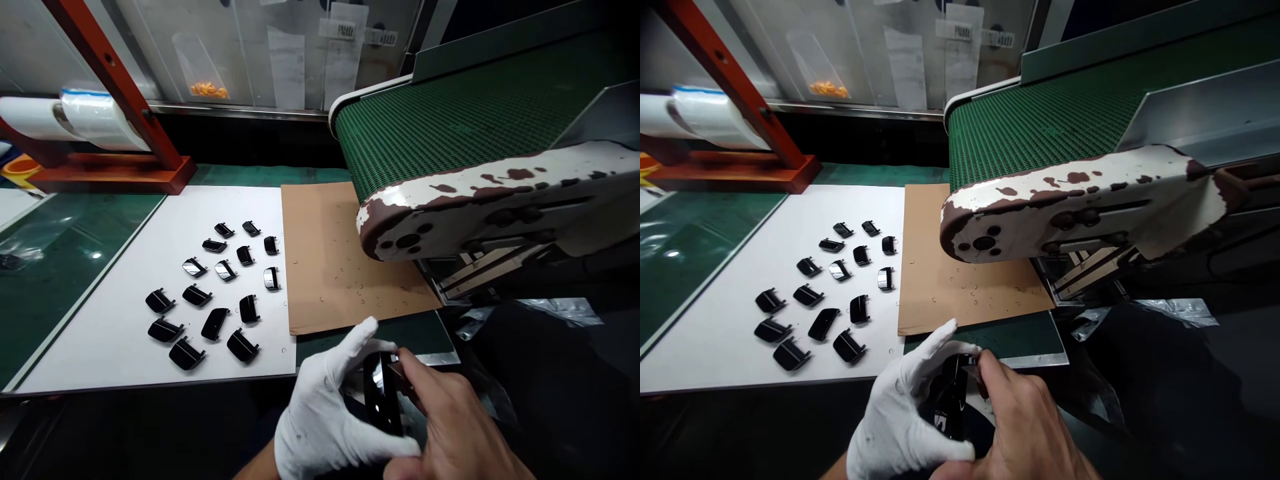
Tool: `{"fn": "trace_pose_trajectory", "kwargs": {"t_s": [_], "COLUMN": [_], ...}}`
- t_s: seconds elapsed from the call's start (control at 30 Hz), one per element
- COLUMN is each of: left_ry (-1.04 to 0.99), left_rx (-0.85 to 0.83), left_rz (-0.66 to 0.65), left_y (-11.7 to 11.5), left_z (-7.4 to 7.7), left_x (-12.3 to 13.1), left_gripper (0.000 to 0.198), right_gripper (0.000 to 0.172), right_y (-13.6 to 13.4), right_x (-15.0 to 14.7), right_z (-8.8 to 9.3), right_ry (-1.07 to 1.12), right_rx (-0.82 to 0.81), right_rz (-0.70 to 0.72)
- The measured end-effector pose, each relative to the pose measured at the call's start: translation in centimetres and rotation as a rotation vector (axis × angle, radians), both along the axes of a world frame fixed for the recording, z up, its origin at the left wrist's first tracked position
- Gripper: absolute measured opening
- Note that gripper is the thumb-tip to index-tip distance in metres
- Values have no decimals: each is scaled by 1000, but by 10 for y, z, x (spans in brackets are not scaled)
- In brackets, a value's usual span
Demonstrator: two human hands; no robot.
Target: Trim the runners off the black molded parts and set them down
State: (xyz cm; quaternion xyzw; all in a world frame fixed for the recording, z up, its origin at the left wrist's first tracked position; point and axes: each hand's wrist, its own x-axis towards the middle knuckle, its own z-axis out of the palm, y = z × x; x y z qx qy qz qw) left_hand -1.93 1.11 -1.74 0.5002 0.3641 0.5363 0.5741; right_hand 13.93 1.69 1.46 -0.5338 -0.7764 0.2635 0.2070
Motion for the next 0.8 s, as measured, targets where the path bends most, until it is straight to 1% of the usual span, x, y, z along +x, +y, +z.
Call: {"fn": "trace_pose_trajectory", "kwargs": {"t_s": [0.17,0.3,0.43,0.57,0.67,0.8], "left_ry": [-1,-17,-49,-48,-10,0], "left_rx": [-36,-115,-219,-318,-316,-318], "left_rz": [19,22,30,25,44,52], "left_y": [0,-1,-3,-3,-4,-6], "left_z": [-1,0,2,4,2,-3], "left_x": [2,3,4,5,5,5], "left_gripper": [104,100,96,91,92,92], "right_gripper": [92,96,99,96,92,93], "right_y": [0,-1,-2,1,2,2], "right_x": [-3,-2,-4,-8,-9,-10], "right_z": [-2,-7,-11,-12,-14,-16], "right_ry": [76,66,26,15,28,29], "right_rx": [1,-11,77,187,222,262], "right_rz": [15,40,41,29,39,51]}}
